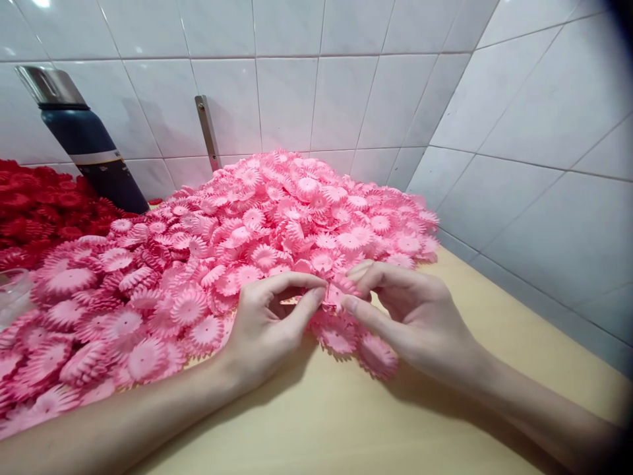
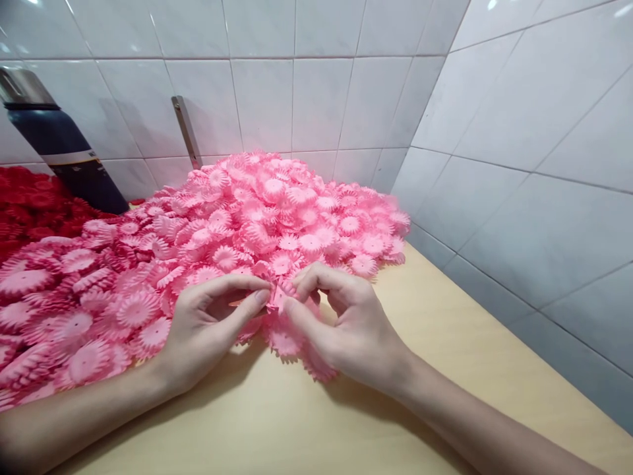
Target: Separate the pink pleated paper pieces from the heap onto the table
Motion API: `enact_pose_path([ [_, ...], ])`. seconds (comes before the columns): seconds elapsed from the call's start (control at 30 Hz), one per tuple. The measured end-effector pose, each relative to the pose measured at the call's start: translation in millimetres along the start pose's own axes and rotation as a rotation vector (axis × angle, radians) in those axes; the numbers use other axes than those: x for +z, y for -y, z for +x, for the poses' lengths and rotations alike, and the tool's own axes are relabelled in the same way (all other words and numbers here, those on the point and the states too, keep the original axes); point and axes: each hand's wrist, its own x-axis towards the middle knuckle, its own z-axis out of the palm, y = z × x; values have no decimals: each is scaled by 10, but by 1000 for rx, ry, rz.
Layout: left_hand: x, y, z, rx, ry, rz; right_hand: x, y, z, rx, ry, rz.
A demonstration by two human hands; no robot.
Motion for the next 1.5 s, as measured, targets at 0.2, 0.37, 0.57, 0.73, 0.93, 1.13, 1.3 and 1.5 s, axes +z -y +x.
enact_pose_path([
  [0.2, -19, -5, 14, 100, 57, -4, -16, -19, -12, -64, 40, -103],
  [0.37, -33, 13, 23, 60, 40, 24, -26, -7, 2, 24, 40, -28],
  [0.57, -30, 9, 35, 63, 68, 91, -2, -3, 1, 143, 6, 71],
  [0.73, -30, 11, 24, 43, 102, 122, -5, -10, 17, 144, 5, 102],
  [0.93, -29, -19, 18, 47, 131, 148, -5, -8, 16, 137, 2, 92],
  [1.13, -14, -60, 26, 34, 141, 156, 0, 21, 20, 130, -14, 111],
  [1.3, -18, -69, 28, 95, 124, 160, 5, 13, 13, 131, -34, 96],
  [1.5, -19, -75, 17, 103, 127, 155, 6, 11, 19, 137, -15, 97],
])
